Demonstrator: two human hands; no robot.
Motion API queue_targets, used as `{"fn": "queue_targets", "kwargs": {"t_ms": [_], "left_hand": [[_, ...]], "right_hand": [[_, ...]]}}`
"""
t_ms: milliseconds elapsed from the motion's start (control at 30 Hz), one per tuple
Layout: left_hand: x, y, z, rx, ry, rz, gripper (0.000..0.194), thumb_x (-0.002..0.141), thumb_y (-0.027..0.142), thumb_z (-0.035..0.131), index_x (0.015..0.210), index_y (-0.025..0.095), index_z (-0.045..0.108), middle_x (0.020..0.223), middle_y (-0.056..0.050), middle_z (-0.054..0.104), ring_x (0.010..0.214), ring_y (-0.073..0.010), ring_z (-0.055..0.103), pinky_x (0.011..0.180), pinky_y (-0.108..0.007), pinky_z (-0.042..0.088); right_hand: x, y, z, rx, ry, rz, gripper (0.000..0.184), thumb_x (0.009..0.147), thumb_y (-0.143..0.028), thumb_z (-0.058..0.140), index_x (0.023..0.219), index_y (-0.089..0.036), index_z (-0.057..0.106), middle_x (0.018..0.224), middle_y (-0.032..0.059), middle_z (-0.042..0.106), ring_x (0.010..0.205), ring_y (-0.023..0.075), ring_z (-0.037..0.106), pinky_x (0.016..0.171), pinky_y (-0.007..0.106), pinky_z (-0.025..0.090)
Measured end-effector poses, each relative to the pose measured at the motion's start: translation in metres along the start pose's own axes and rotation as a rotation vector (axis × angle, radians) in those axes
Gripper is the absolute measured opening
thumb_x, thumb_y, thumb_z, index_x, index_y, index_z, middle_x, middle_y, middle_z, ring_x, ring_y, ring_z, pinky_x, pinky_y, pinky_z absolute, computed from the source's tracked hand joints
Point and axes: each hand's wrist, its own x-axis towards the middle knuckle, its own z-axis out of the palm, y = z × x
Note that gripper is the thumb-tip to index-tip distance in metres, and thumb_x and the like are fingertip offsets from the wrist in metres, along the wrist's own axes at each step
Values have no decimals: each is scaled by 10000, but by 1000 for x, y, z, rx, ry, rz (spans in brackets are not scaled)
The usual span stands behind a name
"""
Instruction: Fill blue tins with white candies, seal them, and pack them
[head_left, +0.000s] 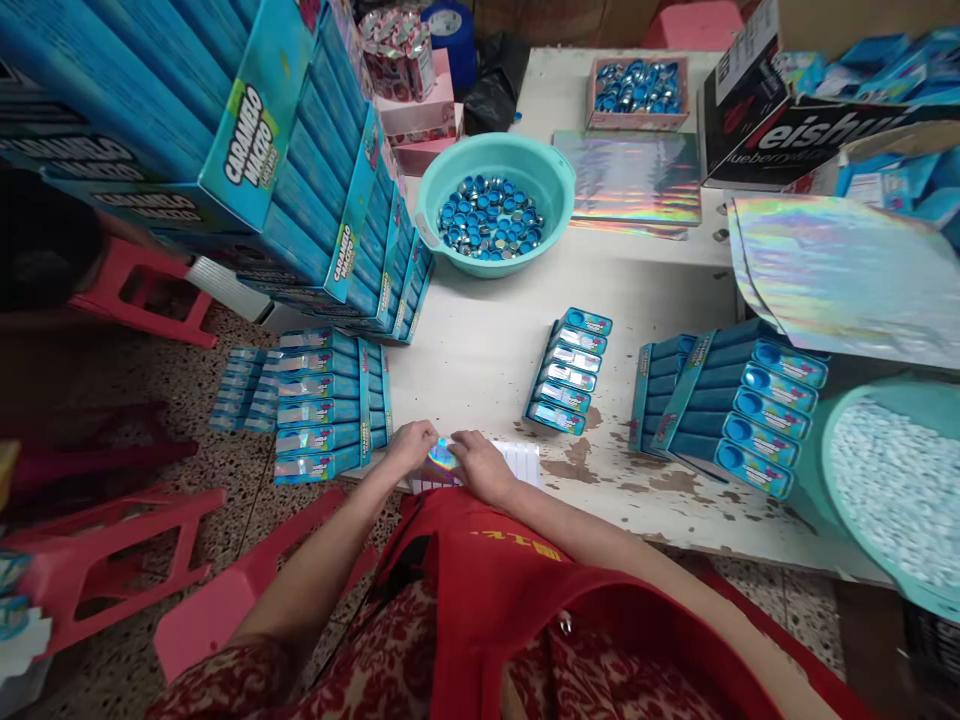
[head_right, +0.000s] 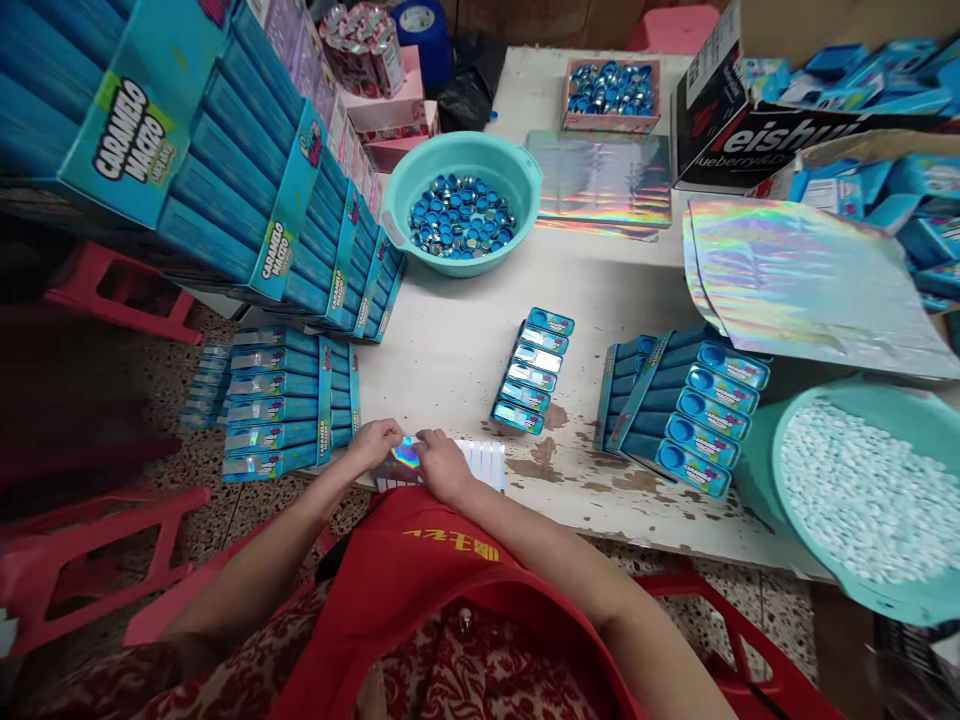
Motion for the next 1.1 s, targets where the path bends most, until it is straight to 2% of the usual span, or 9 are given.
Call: {"fn": "queue_targets", "kwargs": {"t_ms": [233, 333, 400, 500, 567, 633, 733, 900, 1100], "left_hand": [[7, 3, 3, -7, 35, -10, 196, 810, 231, 466, 798, 190, 657, 845, -47, 673, 843, -187, 587, 723, -270, 408], [-3, 11, 0, -223, 75, 202, 278, 843, 326, 458, 1030, 201, 622, 1057, -62, 644, 1031, -193, 542, 845, -286, 414], [-10, 22, -3, -468, -49, 377, 333, 811, 385, 507, 1061, 183, 593, 982, -58, 655, 956, -181, 569, 806, -276, 440], [-8, 52, -13, -610, -266, 423, 279, 799, 418, 493, 792, 155, 584, 621, 2, 585, 616, -128, 547, 616, -237, 434], [5, 80, -24, -571, -243, 455, 299, 819, 415, 446, 690, 162, 540, 536, 28, 513, 530, -104, 494, 564, -223, 404], [26, 114, -40, -528, -190, 537, 288, 830, 394, 418, 714, 162, 542, 538, 36, 495, 518, -96, 485, 552, -217, 394], [62, 165, -65, -526, -213, 640, 243, 828, 339, 406, 927, 162, 539, 548, 56, 484, 479, -93, 466, 508, -214, 383], [113, 219, -86, -471, -216, 726, 200, 771, 227, 420, 956, 173, 472, 508, 80, 416, 459, -89, 404, 453, -190, 326], [139, 238, -70, -423, -193, 586, 167, 752, 178, 421, 912, 183, 467, 514, 72, 411, 457, -87, 374, 460, -188, 310]], "right_hand": [[4, -2, -15, 102, -37, 175, 58, 832, -216, 586, 867, -198, 629, 898, 64, 655, 867, 192, 572, 726, 275, 406], [-6, 1, -33, 323, 80, 281, 10, 801, -198, 614, 792, -193, 617, 782, 19, 657, 734, 149, 581, 642, 235, 389], [-13, 7, -49, 467, 189, 326, 37, 781, -200, 625, 751, -189, 606, 705, -5, 641, 643, 128, 564, 596, 222, 379], [-18, 21, -75, 612, 401, 410, 100, 766, -258, 620, 705, -186, 587, 639, -17, 616, 575, 122, 541, 551, 220, 374], [-16, 36, -92, 642, 564, 482, 142, 764, -306, 600, 692, -186, 579, 623, -13, 609, 562, 131, 534, 544, 231, 379], [-9, 56, -111, 629, 718, 539, 169, 760, -345, 581, 699, -186, 581, 631, -4, 613, 572, 142, 535, 564, 248, 391], [5, 90, -140, 573, 879, 630, 167, 743, -349, 565, 715, -186, 589, 680, 11, 624, 626, 163, 547, 625, 277, 412], [26, 136, -174, 440, 1008, 787, 131, 676, -319, 597, 670, -189, 618, 807, 68, 611, 820, 221, 556, 749, 340, 439], [41, 163, -173, 427, 998, 925, 97, 641, -271, 589, 611, -181, 610, 938, 127, 585, 942, 274, 539, 839, 406, 429]]}}
